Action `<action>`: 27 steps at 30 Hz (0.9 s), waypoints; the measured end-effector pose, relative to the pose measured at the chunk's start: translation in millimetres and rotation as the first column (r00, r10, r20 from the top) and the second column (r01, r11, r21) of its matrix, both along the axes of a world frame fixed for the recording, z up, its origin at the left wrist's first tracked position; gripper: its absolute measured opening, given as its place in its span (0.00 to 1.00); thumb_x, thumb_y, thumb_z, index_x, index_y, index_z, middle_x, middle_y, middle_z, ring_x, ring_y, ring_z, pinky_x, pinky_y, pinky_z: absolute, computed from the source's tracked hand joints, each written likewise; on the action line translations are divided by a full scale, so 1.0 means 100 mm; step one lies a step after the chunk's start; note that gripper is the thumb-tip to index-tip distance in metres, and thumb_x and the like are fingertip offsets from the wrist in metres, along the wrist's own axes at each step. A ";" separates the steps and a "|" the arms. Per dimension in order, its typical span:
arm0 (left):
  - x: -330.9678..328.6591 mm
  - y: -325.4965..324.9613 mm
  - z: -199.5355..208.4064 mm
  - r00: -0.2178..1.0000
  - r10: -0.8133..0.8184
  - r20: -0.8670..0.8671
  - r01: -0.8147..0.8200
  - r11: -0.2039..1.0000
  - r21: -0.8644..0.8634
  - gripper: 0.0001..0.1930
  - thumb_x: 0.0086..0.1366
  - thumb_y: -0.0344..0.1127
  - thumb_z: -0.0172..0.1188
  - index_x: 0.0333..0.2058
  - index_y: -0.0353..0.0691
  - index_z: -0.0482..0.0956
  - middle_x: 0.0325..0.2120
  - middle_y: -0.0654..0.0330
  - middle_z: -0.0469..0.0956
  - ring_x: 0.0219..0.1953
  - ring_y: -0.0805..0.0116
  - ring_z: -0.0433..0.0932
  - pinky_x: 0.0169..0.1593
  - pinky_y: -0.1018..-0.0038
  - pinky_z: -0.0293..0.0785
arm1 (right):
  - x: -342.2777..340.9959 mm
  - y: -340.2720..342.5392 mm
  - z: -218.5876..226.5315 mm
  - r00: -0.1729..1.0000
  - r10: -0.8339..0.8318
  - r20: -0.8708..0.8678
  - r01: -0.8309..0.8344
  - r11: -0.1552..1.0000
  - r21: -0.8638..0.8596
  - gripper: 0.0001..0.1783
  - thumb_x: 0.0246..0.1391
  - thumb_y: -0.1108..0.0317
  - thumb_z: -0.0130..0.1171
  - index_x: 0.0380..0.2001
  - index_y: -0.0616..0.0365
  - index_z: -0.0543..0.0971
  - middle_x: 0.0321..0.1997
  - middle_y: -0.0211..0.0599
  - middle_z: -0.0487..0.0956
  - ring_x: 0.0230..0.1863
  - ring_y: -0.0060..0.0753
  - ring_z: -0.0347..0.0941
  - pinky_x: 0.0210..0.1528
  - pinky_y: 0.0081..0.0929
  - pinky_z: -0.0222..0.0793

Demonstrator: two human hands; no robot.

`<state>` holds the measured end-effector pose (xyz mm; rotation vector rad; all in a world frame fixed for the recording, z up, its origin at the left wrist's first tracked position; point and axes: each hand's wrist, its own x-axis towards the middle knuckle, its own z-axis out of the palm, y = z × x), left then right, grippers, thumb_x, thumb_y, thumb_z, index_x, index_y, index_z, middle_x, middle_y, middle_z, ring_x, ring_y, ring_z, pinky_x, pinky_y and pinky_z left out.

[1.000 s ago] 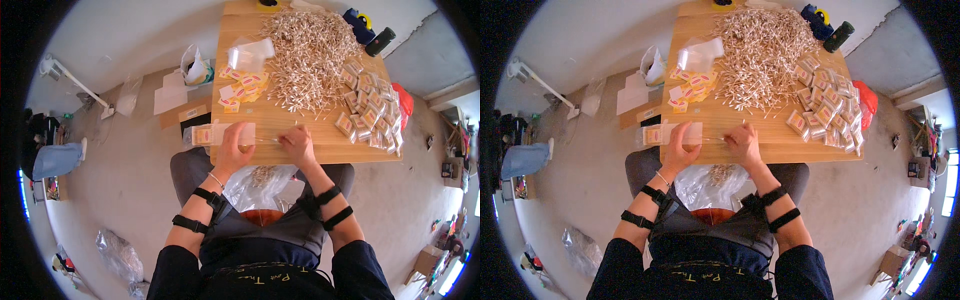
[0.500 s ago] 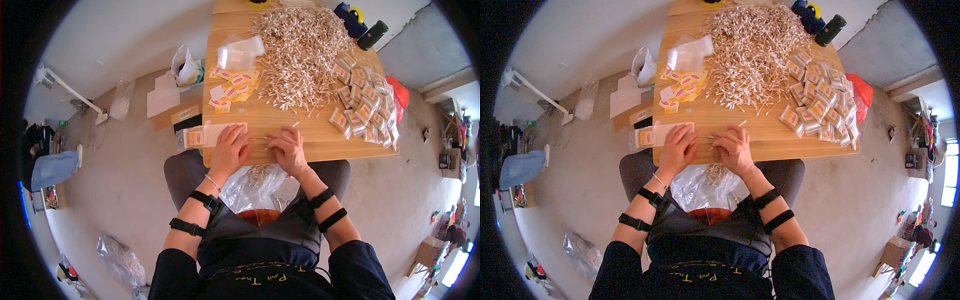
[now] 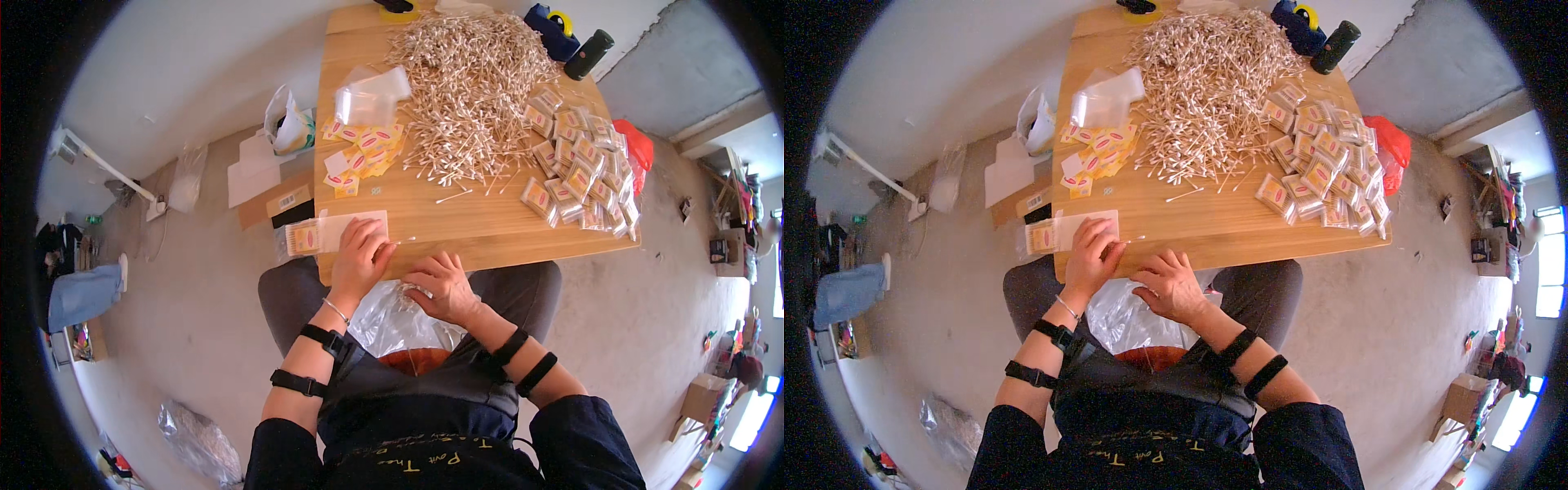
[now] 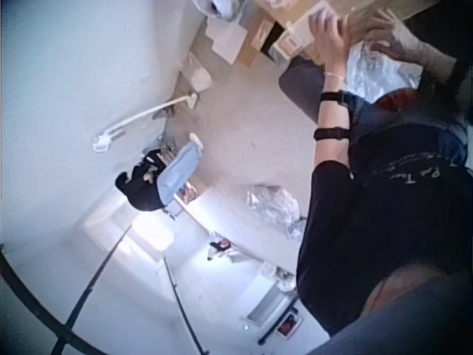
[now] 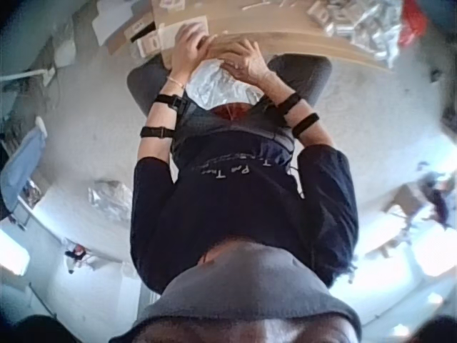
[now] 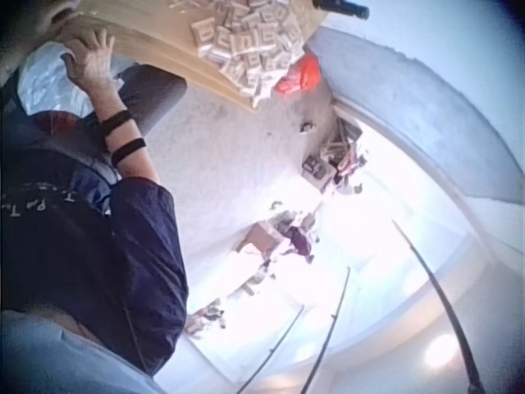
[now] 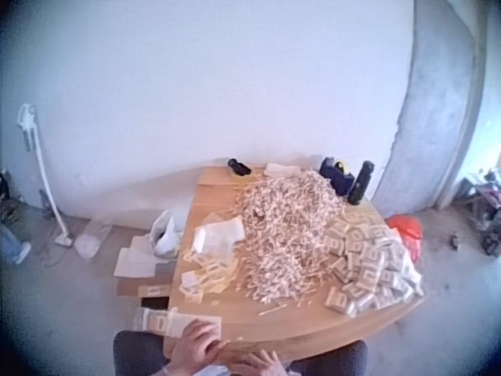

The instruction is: Packaging cotton swabs into small plastic bags and sealing them with yellow labels.

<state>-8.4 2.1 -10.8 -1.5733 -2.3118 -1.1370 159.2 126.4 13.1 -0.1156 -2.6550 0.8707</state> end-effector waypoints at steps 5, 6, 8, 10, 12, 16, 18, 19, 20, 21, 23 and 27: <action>0.01 0.00 0.03 1.000 0.009 0.004 -0.009 1.000 -0.027 0.09 0.54 0.33 0.68 0.32 0.40 0.78 0.45 0.56 0.77 0.52 0.53 0.73 0.63 0.54 0.65 | -0.26 0.55 -0.16 0.944 -0.299 -0.136 0.305 0.952 0.025 0.20 0.40 0.72 0.65 0.42 0.51 0.79 0.47 0.37 0.75 0.49 0.49 0.68 0.52 0.44 0.64; 0.01 0.00 0.04 1.000 0.002 0.017 -0.001 0.999 -0.051 0.09 0.54 0.33 0.68 0.32 0.40 0.79 0.46 0.56 0.77 0.53 0.51 0.72 0.63 0.55 0.64 | -0.33 0.69 -0.16 0.908 -0.401 -0.120 0.406 0.914 0.023 0.23 0.41 0.72 0.65 0.46 0.51 0.78 0.49 0.39 0.74 0.50 0.50 0.67 0.54 0.45 0.63; 0.00 -0.01 0.03 1.000 -0.001 0.004 0.001 0.999 -0.040 0.09 0.53 0.33 0.68 0.31 0.40 0.79 0.45 0.56 0.77 0.53 0.51 0.72 0.63 0.55 0.64 | -0.47 0.88 -0.16 0.863 -0.493 -0.110 0.498 0.867 0.020 0.27 0.41 0.73 0.64 0.50 0.51 0.76 0.52 0.41 0.72 0.52 0.51 0.65 0.56 0.46 0.62; 0.00 0.00 0.03 1.000 -0.003 -0.009 0.003 1.000 -0.028 0.08 0.53 0.32 0.68 0.31 0.41 0.79 0.45 0.56 0.77 0.53 0.52 0.72 0.63 0.55 0.64 | -0.57 0.99 -0.19 0.820 -0.568 -0.070 0.572 0.819 0.050 0.31 0.42 0.71 0.66 0.54 0.50 0.73 0.57 0.41 0.69 0.55 0.51 0.63 0.57 0.46 0.60; 0.03 0.04 0.03 1.000 0.003 -0.027 -0.003 1.000 -0.002 0.09 0.52 0.32 0.69 0.30 0.43 0.78 0.42 0.58 0.77 0.52 0.57 0.73 0.62 0.54 0.66 | -0.67 1.01 -0.21 0.815 -0.574 -0.080 0.579 0.810 0.089 0.28 0.44 0.68 0.66 0.52 0.49 0.73 0.55 0.41 0.68 0.55 0.50 0.63 0.57 0.47 0.60; 0.03 0.02 0.06 1.000 0.020 -0.024 -0.020 1.000 -0.015 0.09 0.52 0.31 0.69 0.30 0.43 0.77 0.42 0.59 0.77 0.51 0.57 0.74 0.61 0.54 0.66 | -0.79 0.82 -0.18 0.837 -0.547 -0.013 0.547 0.835 0.065 0.22 0.47 0.66 0.65 0.47 0.49 0.75 0.49 0.39 0.70 0.54 0.49 0.64 0.54 0.45 0.62; 0.01 0.00 0.06 1.000 0.002 -0.014 -0.003 0.999 -0.050 0.09 0.52 0.32 0.69 0.30 0.42 0.77 0.43 0.59 0.77 0.51 0.57 0.74 0.61 0.54 0.66 | -0.75 0.66 -0.18 0.861 -0.506 -0.048 0.508 0.859 0.057 0.19 0.48 0.65 0.64 0.46 0.48 0.75 0.47 0.38 0.71 0.52 0.48 0.65 0.53 0.44 0.62; 0.01 0.00 0.07 1.000 0.005 -0.015 -0.006 0.999 -0.050 0.09 0.52 0.32 0.69 0.30 0.42 0.77 0.43 0.59 0.77 0.51 0.57 0.74 0.61 0.54 0.66 | -0.70 0.58 -0.18 0.885 -0.464 -0.038 0.466 0.882 0.070 0.18 0.48 0.66 0.64 0.44 0.48 0.76 0.45 0.37 0.71 0.51 0.47 0.66 0.52 0.44 0.63; 0.01 0.01 0.08 1.000 0.001 -0.018 -0.002 0.999 -0.037 0.09 0.52 0.32 0.69 0.30 0.42 0.77 0.43 0.59 0.77 0.51 0.57 0.74 0.61 0.54 0.66 | -0.65 0.50 -0.17 0.907 -0.420 -0.025 0.421 0.904 0.081 0.16 0.48 0.66 0.63 0.43 0.48 0.77 0.44 0.36 0.72 0.50 0.46 0.67 0.50 0.43 0.63; 0.02 0.01 0.08 1.000 -0.003 -0.022 0.002 1.000 -0.025 0.09 0.52 0.32 0.69 0.30 0.42 0.77 0.43 0.58 0.77 0.51 0.57 0.74 0.60 0.54 0.66 | -0.61 0.44 -0.16 0.925 -0.375 -0.062 0.379 0.924 0.060 0.16 0.48 0.68 0.61 0.43 0.48 0.78 0.44 0.35 0.73 0.48 0.45 0.67 0.49 0.43 0.63; 0.02 0.02 0.10 1.000 0.005 -0.014 -0.005 1.000 -0.020 0.09 0.52 0.32 0.69 0.30 0.42 0.77 0.42 0.58 0.77 0.51 0.56 0.74 0.60 0.54 0.66 | -0.54 0.37 -0.14 0.943 -0.332 -0.017 0.333 0.941 0.067 0.18 0.48 0.68 0.61 0.45 0.47 0.78 0.44 0.35 0.73 0.48 0.45 0.67 0.49 0.43 0.62; 0.01 0.01 0.08 1.000 0.005 -0.012 -0.005 1.000 -0.019 0.09 0.52 0.31 0.69 0.30 0.41 0.78 0.41 0.57 0.77 0.50 0.55 0.74 0.60 0.53 0.66 | -0.51 0.38 -0.15 0.984 -0.177 0.008 0.175 0.979 0.100 0.23 0.47 0.69 0.61 0.50 0.46 0.78 0.47 0.34 0.73 0.50 0.44 0.67 0.50 0.42 0.62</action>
